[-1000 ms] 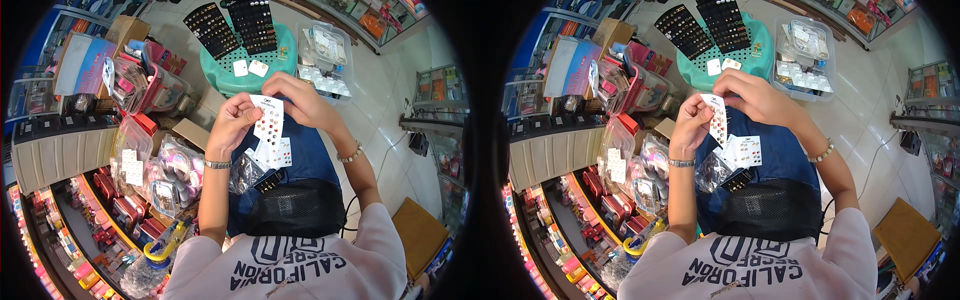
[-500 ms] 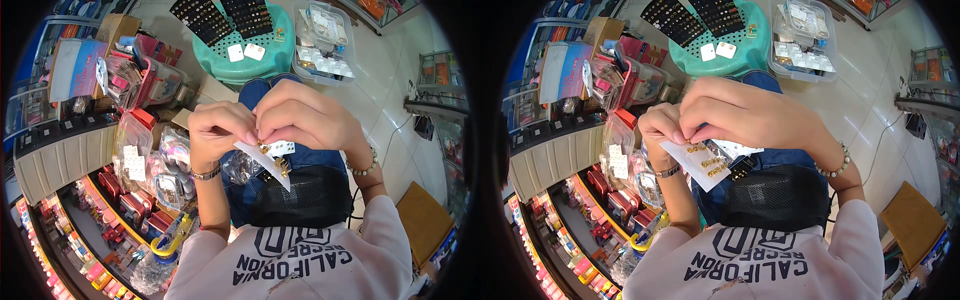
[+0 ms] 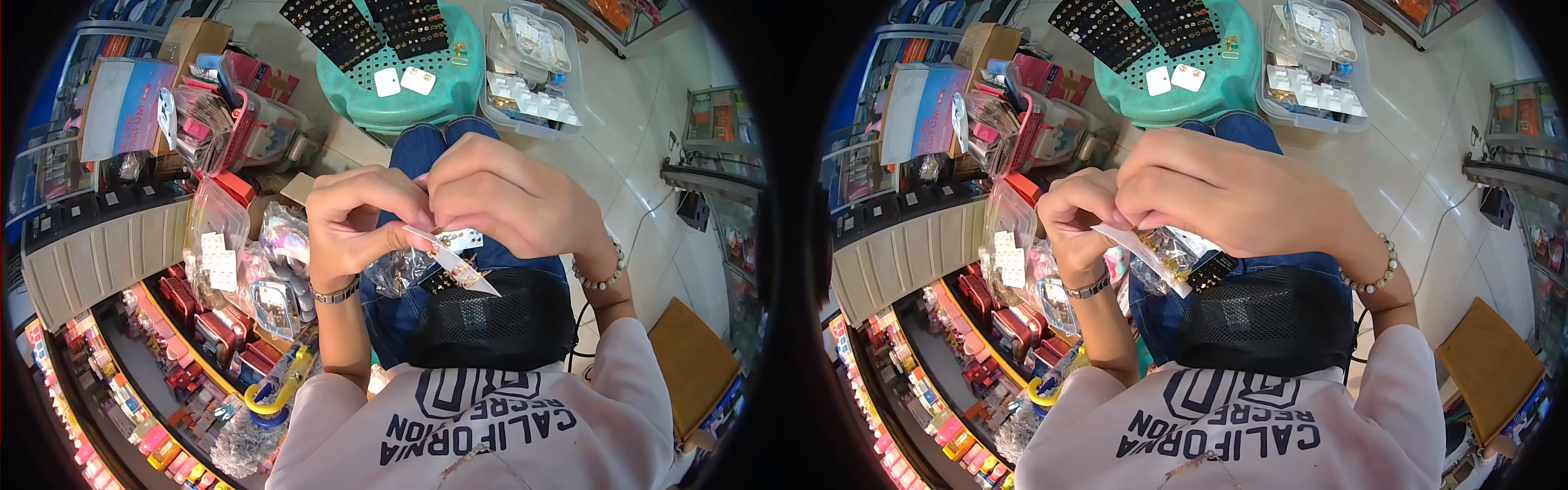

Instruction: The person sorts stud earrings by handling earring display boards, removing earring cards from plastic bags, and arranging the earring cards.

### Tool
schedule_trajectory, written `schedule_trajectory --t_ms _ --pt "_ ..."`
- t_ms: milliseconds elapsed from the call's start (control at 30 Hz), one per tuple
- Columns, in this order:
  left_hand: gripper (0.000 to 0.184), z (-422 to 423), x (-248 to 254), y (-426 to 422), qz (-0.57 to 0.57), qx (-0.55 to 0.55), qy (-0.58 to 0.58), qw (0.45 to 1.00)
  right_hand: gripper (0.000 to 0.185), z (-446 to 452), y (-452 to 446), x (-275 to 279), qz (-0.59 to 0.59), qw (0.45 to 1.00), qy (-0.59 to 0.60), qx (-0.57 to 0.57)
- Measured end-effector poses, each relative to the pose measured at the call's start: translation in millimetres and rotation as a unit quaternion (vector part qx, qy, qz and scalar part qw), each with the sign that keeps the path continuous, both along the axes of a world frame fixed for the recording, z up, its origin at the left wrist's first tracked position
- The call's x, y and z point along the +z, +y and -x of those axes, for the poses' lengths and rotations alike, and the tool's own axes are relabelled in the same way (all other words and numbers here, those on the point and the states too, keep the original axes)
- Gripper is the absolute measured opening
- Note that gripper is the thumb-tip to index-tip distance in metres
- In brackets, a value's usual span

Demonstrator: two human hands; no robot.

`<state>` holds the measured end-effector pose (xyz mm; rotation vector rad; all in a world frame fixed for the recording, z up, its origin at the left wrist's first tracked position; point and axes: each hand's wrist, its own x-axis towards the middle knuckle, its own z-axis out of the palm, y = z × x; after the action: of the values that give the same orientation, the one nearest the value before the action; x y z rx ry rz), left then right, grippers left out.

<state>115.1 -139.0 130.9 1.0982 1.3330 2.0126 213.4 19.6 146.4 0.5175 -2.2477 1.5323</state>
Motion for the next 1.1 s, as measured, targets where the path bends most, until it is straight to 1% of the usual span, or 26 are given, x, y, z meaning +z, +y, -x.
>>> schedule_trajectory --t_ms 167,300,500,667,800,833,967,1000,1100 --pt "0.016 -3 4 0 0.012 -0.005 0.000 1.000 0.004 -2 0 0 0.015 1.000 -0.016 0.000" --pt "0.015 -6 6 0 0.015 0.011 -0.013 1.000 0.004 -2 -1 -2 0.046 0.999 0.005 -0.001" --pt "0.016 -5 4 -3 0.011 0.014 0.006 1.000 0.006 -1 3 1 0.047 0.999 -0.004 0.012" --pt "0.018 -1 -5 -14 -0.016 0.009 -0.019 1.000 0.007 -5 16 7 0.067 0.997 -0.006 -0.041" --pt "0.021 -10 1 -11 0.064 0.059 -0.126 0.988 0.008 3 24 -6 0.019 0.996 -0.067 -0.059" --pt "0.021 -10 1 -12 0.063 0.061 -0.126 0.988 0.008 5 26 -10 0.018 0.996 -0.067 -0.057" --pt "0.022 -3 -6 -10 0.117 0.094 -0.157 0.976 0.007 18 32 -34 0.050 0.992 -0.084 -0.085" --pt "0.022 0 -10 -9 0.116 0.096 -0.156 0.976 0.007 24 35 -43 0.049 0.992 -0.083 -0.083" --pt "0.022 21 -45 0 0.169 0.160 -0.195 0.953 0.005 49 48 -81 0.047 0.980 -0.149 -0.120"
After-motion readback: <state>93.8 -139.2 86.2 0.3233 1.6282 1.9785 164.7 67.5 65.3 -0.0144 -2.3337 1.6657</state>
